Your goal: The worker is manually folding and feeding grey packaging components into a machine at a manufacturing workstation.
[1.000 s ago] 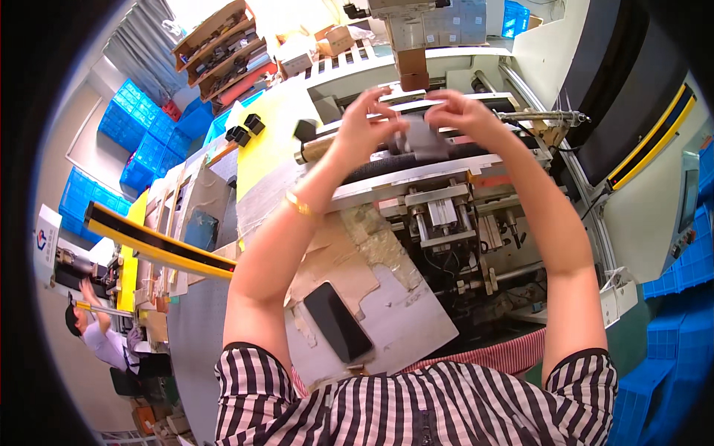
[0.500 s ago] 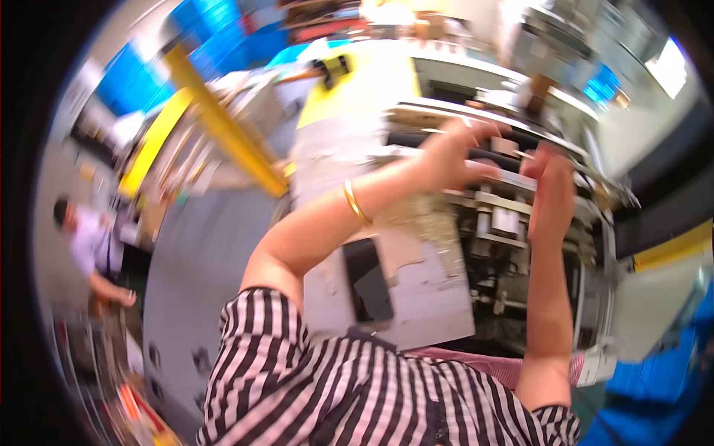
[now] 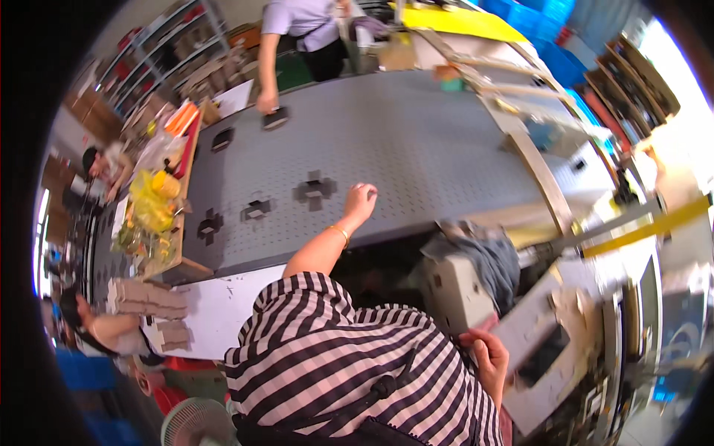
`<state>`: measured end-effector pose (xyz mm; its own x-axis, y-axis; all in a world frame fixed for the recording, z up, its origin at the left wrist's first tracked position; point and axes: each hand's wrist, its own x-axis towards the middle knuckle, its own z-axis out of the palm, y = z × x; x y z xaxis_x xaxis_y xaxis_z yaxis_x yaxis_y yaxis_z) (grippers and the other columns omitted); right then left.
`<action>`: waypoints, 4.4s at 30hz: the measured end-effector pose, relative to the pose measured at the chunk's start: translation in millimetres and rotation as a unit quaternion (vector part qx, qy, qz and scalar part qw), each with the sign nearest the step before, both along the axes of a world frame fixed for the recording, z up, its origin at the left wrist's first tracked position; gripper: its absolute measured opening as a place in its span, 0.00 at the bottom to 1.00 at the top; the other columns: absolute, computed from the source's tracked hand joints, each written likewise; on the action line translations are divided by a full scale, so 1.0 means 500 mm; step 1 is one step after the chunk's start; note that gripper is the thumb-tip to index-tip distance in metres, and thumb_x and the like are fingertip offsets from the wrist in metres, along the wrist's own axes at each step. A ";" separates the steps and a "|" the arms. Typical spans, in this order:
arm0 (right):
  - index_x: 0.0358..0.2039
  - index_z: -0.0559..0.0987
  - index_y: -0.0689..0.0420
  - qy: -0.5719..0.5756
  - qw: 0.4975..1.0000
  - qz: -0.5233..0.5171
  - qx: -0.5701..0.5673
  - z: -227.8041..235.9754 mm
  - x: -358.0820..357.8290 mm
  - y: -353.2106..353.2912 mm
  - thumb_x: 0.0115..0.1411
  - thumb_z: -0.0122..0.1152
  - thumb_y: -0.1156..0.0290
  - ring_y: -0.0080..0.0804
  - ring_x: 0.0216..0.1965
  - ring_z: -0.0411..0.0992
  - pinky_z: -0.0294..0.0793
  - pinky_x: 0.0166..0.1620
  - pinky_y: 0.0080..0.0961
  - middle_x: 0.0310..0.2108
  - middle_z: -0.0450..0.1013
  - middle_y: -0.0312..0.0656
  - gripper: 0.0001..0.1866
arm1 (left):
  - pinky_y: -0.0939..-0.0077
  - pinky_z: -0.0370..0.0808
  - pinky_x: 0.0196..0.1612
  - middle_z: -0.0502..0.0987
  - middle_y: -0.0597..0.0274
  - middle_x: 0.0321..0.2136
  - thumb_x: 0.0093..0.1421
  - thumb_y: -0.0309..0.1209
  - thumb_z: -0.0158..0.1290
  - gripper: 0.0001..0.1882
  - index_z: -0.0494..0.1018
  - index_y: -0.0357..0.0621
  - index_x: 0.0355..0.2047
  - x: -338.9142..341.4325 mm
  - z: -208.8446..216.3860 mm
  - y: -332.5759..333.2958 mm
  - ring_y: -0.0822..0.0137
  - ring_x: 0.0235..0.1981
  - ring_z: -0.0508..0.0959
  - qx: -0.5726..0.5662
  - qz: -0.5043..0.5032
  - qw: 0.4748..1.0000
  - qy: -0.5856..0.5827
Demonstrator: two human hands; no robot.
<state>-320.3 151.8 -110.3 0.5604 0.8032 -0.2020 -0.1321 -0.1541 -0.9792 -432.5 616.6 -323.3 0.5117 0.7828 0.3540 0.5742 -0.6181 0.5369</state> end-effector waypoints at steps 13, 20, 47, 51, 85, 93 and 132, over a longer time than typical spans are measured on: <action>0.46 0.78 0.63 -0.155 0.958 0.226 -0.087 0.050 -0.049 0.413 0.60 0.56 0.76 0.34 0.41 0.77 0.73 0.48 0.27 0.38 0.79 0.46 0.14 | 0.59 0.75 0.39 0.78 0.55 0.32 0.52 0.27 0.55 0.02 0.77 0.46 0.25 -0.198 -0.074 0.213 0.53 0.39 0.77 -0.069 0.053 0.985 0.146; 0.44 0.78 0.64 -0.209 0.953 0.200 -0.085 0.051 -0.052 0.333 0.57 0.54 0.80 0.33 0.42 0.76 0.72 0.48 0.28 0.38 0.79 0.45 0.14 | 0.70 0.75 0.31 0.82 0.57 0.24 0.52 0.41 0.62 0.13 0.82 0.44 0.28 0.014 0.038 0.134 0.64 0.25 0.81 -0.239 -0.194 0.947 -0.088; 0.51 0.75 0.59 -0.386 0.858 -0.339 -0.031 0.097 0.072 -0.525 0.54 0.67 0.68 0.37 0.49 0.70 0.67 0.54 0.31 0.45 0.76 0.41 0.24 | 0.62 0.68 0.53 0.77 0.61 0.40 0.50 0.34 0.66 0.11 0.79 0.46 0.32 0.457 0.620 -0.971 0.58 0.47 0.73 -0.074 -0.871 0.479 0.080; 0.52 0.76 0.56 -0.447 0.807 -0.381 -0.061 0.097 0.133 -0.576 0.51 0.70 0.65 0.37 0.49 0.69 0.68 0.53 0.32 0.45 0.76 0.40 0.27 | 0.62 0.66 0.55 0.76 0.62 0.40 0.46 0.33 0.69 0.17 0.78 0.48 0.37 0.519 0.565 -1.039 0.59 0.51 0.70 -0.054 -0.845 0.531 0.037; 0.42 0.80 0.64 -0.101 0.985 -0.134 0.028 0.021 0.077 -0.336 0.62 0.54 0.76 0.28 0.39 0.77 0.74 0.45 0.24 0.34 0.79 0.42 0.10 | 0.76 0.75 0.33 0.82 0.62 0.30 0.58 0.34 0.60 0.09 0.81 0.44 0.36 0.513 0.477 -0.660 0.72 0.29 0.78 -0.222 -0.612 0.748 -0.129; 0.45 0.79 0.63 -0.062 0.997 -0.008 -0.034 0.005 0.013 -0.032 0.64 0.54 0.73 0.24 0.39 0.76 0.73 0.47 0.21 0.36 0.80 0.40 0.12 | 0.63 0.73 0.43 0.79 0.57 0.32 0.54 0.32 0.59 0.09 0.77 0.44 0.35 0.038 0.016 0.024 0.55 0.36 0.77 -0.010 -0.047 0.999 -0.013; 0.47 0.79 0.57 -0.334 0.914 -0.231 -0.023 0.102 -0.032 -0.412 0.58 0.64 0.66 0.37 0.48 0.73 0.69 0.54 0.32 0.44 0.77 0.42 0.17 | 0.73 0.74 0.37 0.79 0.61 0.28 0.53 0.24 0.63 0.04 0.79 0.39 0.28 0.305 0.651 -0.852 0.66 0.32 0.77 -0.163 -0.863 0.477 0.026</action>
